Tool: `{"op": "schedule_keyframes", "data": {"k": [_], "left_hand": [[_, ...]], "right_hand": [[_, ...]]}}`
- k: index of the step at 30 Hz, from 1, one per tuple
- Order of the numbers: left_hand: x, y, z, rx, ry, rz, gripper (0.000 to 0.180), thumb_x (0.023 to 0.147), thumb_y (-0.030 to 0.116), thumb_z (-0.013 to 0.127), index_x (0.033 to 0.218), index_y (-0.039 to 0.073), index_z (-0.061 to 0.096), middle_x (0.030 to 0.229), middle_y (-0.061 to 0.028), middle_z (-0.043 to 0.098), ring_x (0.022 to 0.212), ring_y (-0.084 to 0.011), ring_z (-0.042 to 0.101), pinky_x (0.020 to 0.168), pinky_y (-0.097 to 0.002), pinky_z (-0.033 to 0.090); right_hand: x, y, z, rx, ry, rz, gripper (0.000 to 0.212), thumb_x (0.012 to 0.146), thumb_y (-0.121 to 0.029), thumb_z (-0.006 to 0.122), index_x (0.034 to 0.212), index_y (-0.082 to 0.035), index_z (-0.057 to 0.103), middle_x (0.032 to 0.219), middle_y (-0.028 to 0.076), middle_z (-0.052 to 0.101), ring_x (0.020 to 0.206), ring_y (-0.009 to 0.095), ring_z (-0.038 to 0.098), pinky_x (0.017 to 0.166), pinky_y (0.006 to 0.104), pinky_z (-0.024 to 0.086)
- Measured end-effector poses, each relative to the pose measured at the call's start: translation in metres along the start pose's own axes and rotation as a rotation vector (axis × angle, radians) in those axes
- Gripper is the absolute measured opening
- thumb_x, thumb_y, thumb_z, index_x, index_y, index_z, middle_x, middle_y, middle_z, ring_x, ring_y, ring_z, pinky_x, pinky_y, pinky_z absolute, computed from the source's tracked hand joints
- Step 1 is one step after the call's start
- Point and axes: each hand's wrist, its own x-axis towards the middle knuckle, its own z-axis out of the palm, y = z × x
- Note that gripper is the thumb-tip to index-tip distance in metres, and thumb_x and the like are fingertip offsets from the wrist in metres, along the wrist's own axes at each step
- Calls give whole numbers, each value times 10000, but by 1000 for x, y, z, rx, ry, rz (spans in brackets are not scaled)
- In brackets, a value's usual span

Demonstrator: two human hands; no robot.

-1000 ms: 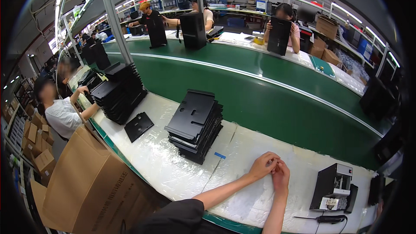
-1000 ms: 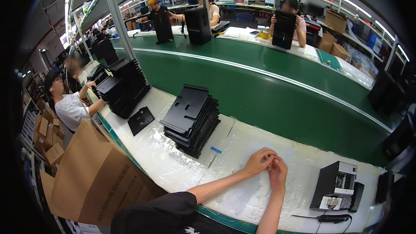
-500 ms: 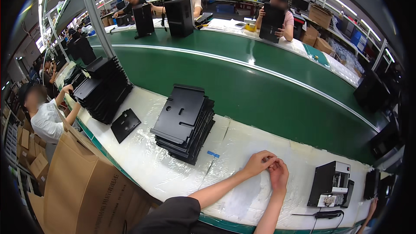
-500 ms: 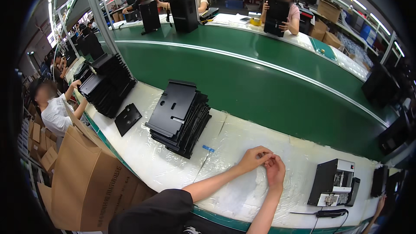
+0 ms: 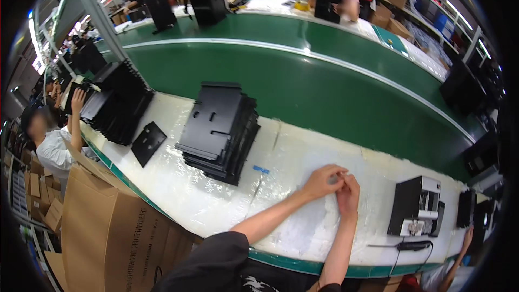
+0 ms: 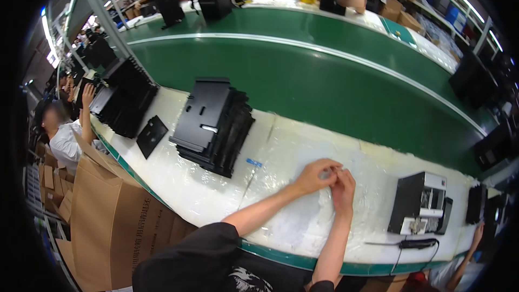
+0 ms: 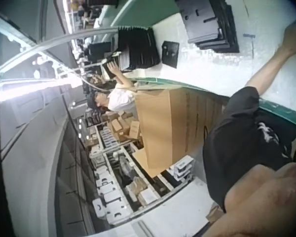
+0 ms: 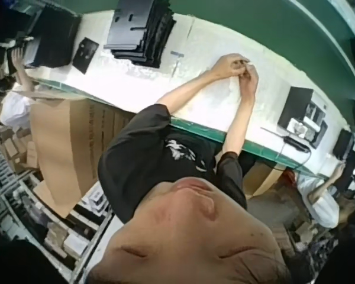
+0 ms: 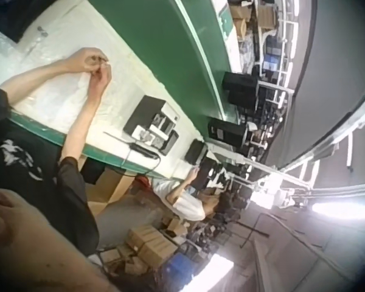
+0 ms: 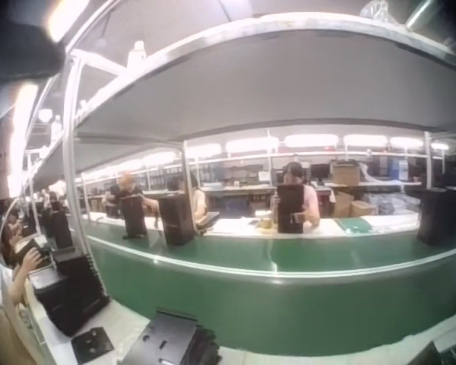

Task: Assembling the housing of an electronic device using an electric screwdriver and organizing plastic covers.

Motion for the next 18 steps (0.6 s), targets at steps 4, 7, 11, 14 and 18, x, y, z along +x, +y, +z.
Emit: {"op": "schedule_keyframes", "data": {"k": [4,7,11,14,18], "left_hand": [[3,1,-3,-8,-49,57,315,736,112,631,1046,56,619,1010,-87,627,882,-217,593,792,-297,468],[3,1,-3,19,-39,102,316,732,115,636,1042,60,624,1027,-84,627,914,-224,584,815,-309,463],[3,4,-1,38,-56,103,300,719,159,617,1009,84,634,992,-64,631,932,-231,565,827,-323,453],[2,5,0,82,-61,107,313,715,121,641,1025,74,636,991,-76,635,908,-226,581,810,-320,461],[1,4,0,93,-51,79,312,704,125,642,1010,69,642,972,-74,636,868,-230,586,774,-319,471]], "right_hand": [[2,-2,11,3,17,-53,128,851,-188,533,811,-66,528,840,40,556,811,123,514,774,260,407],[2,-2,9,50,-10,-54,85,840,-106,532,803,-35,506,873,83,567,859,158,528,791,282,425],[2,-2,5,58,-35,-53,81,838,-97,528,804,-26,509,874,87,564,858,155,520,797,274,412],[0,-3,4,40,-26,-44,78,837,-94,528,813,-22,514,871,85,559,850,149,515,792,268,408],[0,-5,12,42,-18,-29,86,841,-101,528,820,-18,519,857,78,553,804,137,508,758,260,408]]}}
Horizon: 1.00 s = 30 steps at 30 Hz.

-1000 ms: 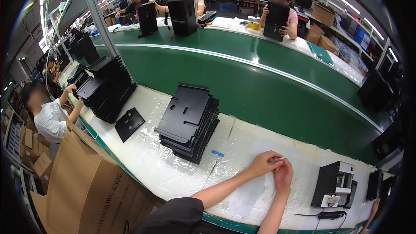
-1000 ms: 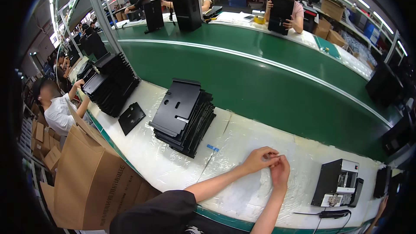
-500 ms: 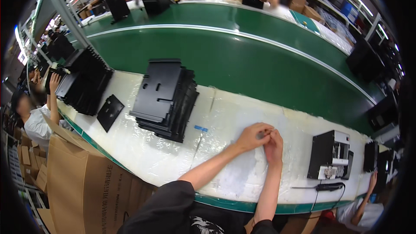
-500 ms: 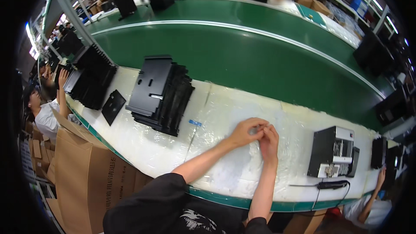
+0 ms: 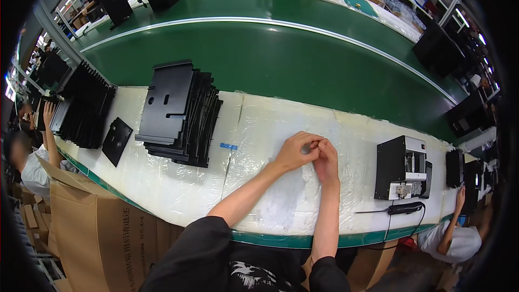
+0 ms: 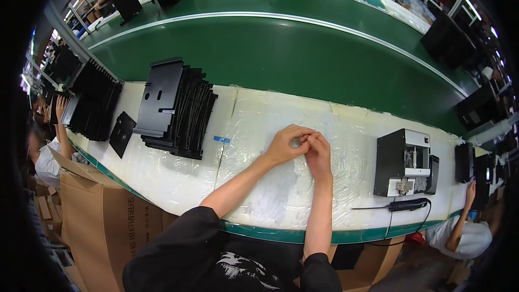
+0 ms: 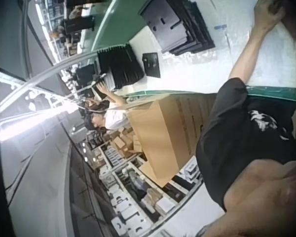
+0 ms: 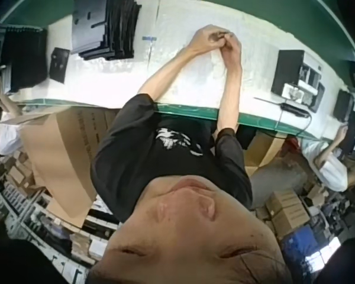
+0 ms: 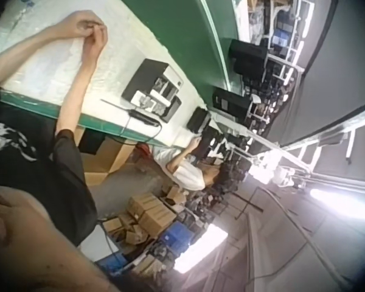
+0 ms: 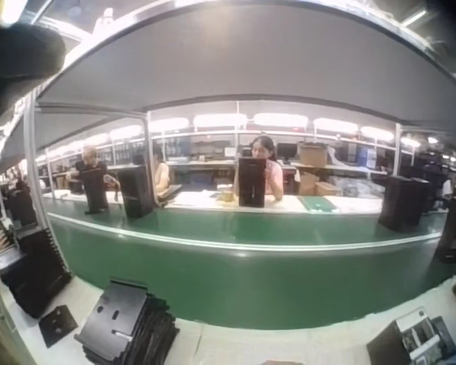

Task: Assembling the housing of an electronic device using an electric screwdriver and organizing plastic covers.

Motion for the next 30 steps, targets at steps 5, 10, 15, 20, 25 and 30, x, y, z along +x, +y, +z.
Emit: {"op": "schedule_keyframes", "data": {"k": [5,10,15,20,25,30], "left_hand": [[-2,-3,0,-137,19,-186,232,825,136,574,1024,39,641,933,-93,632,821,-179,590,741,-290,472],[3,-10,-4,-245,-20,-235,228,904,133,487,1034,13,632,944,-108,622,843,-155,588,737,-262,464],[2,-16,-3,-405,-8,-263,277,922,173,442,997,-11,635,910,-80,632,859,-142,575,769,-268,447],[3,-15,-4,-456,6,-258,319,930,206,404,958,-8,639,878,-67,638,837,-126,560,772,-272,438],[3,-11,-3,-477,38,-291,301,925,191,416,949,-11,638,869,-60,637,807,-118,561,744,-258,438],[4,-12,-5,-455,48,-272,275,925,168,428,948,-16,632,851,-62,634,773,-117,569,724,-253,455]], "right_hand": [[3,2,-4,6,-22,16,143,854,-146,520,862,-6,546,809,72,553,717,144,500,683,272,404],[4,1,-6,17,16,19,232,859,-180,515,952,20,585,782,73,559,674,155,492,642,285,394],[2,-2,-5,76,-30,58,289,871,-199,493,984,49,591,801,82,567,673,157,481,634,277,390],[1,-1,-6,84,-34,62,299,874,-199,486,985,59,590,812,87,567,676,156,476,637,274,391],[0,-3,-2,69,-22,54,303,877,-200,477,988,61,585,818,90,569,680,154,479,642,275,394],[1,-3,-4,74,-34,49,300,880,-206,463,998,47,573,842,97,586,694,160,503,659,280,405]]}}
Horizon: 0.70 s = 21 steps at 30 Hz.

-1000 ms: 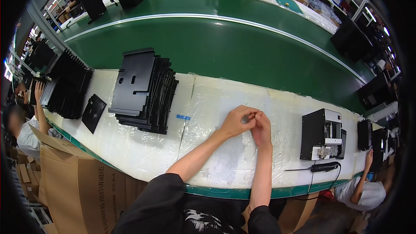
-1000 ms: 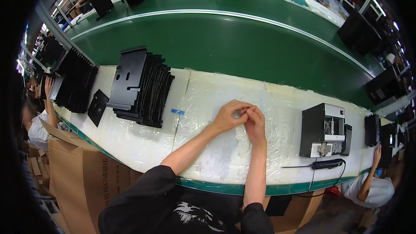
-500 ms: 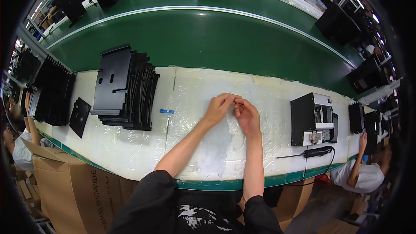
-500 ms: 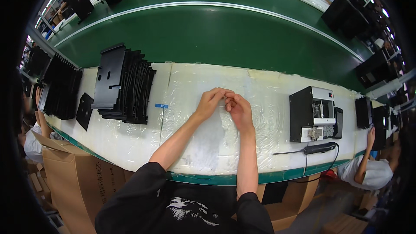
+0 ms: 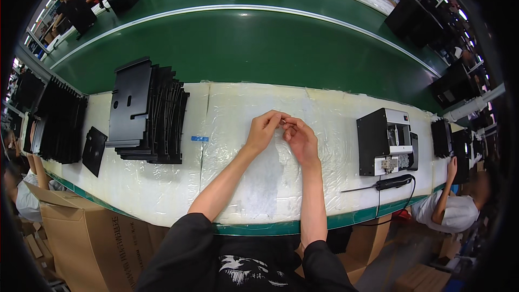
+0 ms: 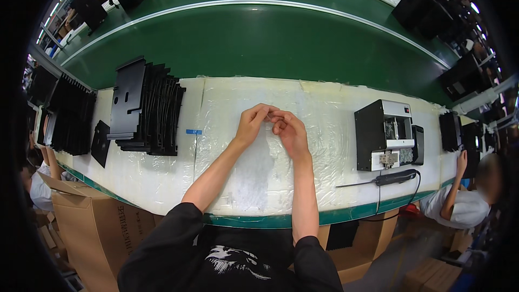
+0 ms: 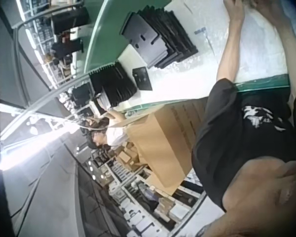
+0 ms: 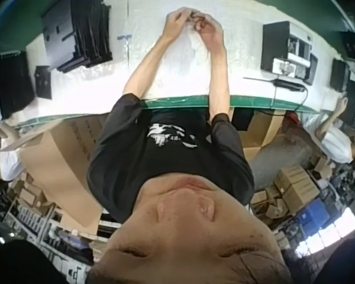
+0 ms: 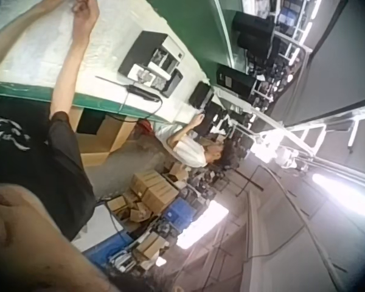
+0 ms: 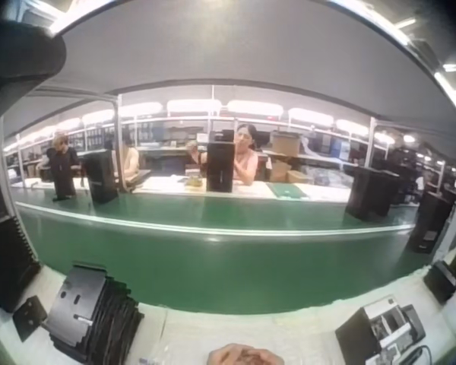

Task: Assembling the housing of an electronic device using an electric screwdriver and organizing plastic covers.

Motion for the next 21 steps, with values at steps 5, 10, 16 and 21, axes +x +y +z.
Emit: {"op": "schedule_keyframes", "data": {"k": [5,10,16,21], "left_hand": [[-1,3,-1,1,11,-7,239,917,144,450,938,-15,627,828,-66,634,735,-118,582,683,-251,477],[-1,-2,4,20,20,-1,173,884,104,501,939,-8,620,818,-64,638,722,-115,586,651,-253,486],[-1,1,3,158,25,41,147,844,66,548,958,1,615,869,-52,641,749,-92,576,697,-237,467],[-2,2,3,170,10,75,159,819,64,578,964,12,617,862,-48,645,733,-88,572,694,-232,457]], "right_hand": [[2,2,3,27,10,6,280,879,-206,467,991,30,566,845,99,593,711,166,518,670,284,415],[0,-2,0,75,24,2,262,875,-202,472,988,15,567,845,95,592,718,167,521,674,286,420],[2,2,-8,140,34,-27,170,845,-131,509,954,-6,549,838,91,588,722,162,524,677,285,420],[4,3,-10,100,-9,-42,138,768,-15,538,904,-26,514,834,94,558,691,164,496,678,277,393]]}}
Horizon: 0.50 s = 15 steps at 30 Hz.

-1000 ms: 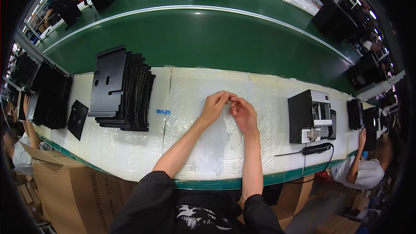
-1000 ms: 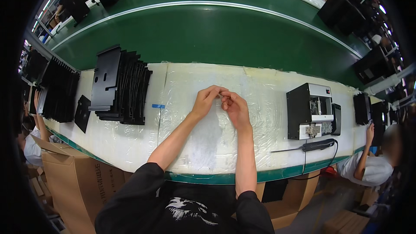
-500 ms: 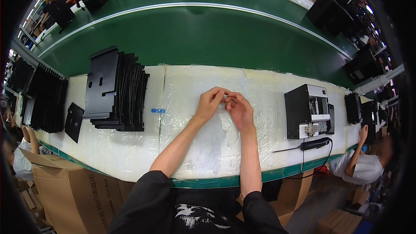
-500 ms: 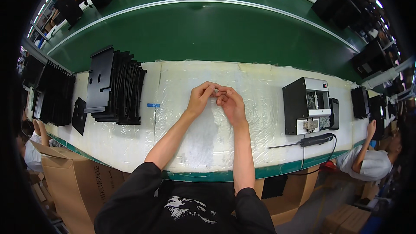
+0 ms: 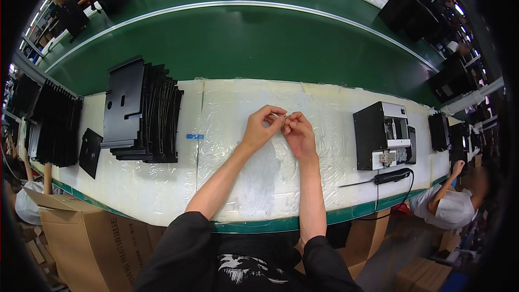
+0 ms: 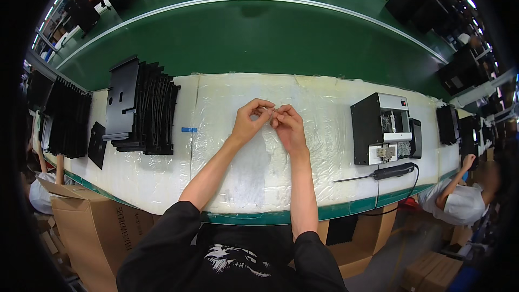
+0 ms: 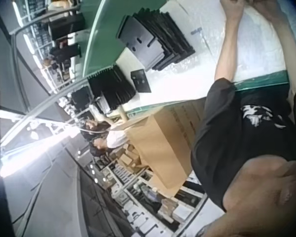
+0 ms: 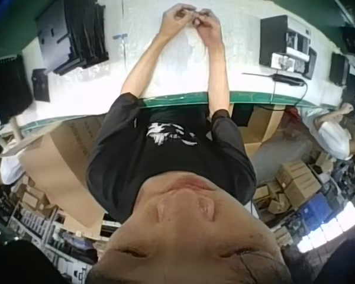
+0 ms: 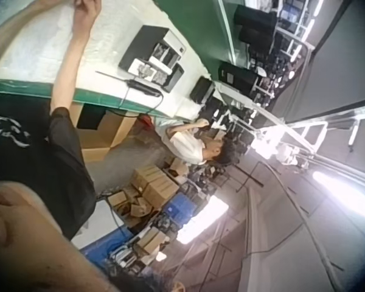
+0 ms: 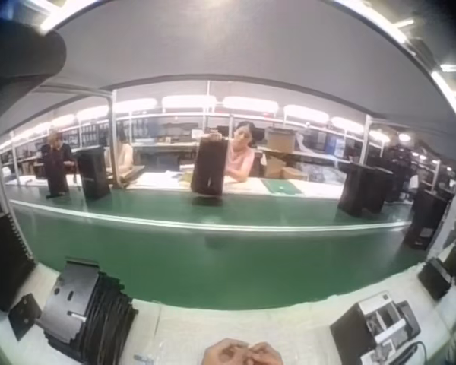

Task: Assembling the housing of an electronic device using an electric screwdriver and organizing plastic covers.

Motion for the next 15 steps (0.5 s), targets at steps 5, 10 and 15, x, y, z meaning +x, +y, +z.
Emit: {"op": "schedule_keyframes", "data": {"k": [5,10,15], "left_hand": [[0,-4,1,15,-20,-11,171,810,69,590,970,14,616,843,-35,632,743,-83,565,703,-231,450],[3,-11,-3,-197,57,-15,191,778,-7,519,953,-15,596,845,-66,603,757,-104,562,671,-235,459],[10,-18,-20,-465,43,-85,177,713,-14,442,876,-12,513,854,-83,548,759,-154,529,725,-273,428]], "right_hand": [[-3,-2,3,8,15,-6,154,746,1,552,885,-32,497,792,78,530,674,162,480,667,277,383],[-3,-2,7,-31,26,-2,146,746,4,558,863,-41,483,753,56,492,641,146,451,646,277,365],[-2,-1,6,-55,-4,0,126,771,53,550,844,-28,488,770,59,522,649,143,466,640,277,374]]}}
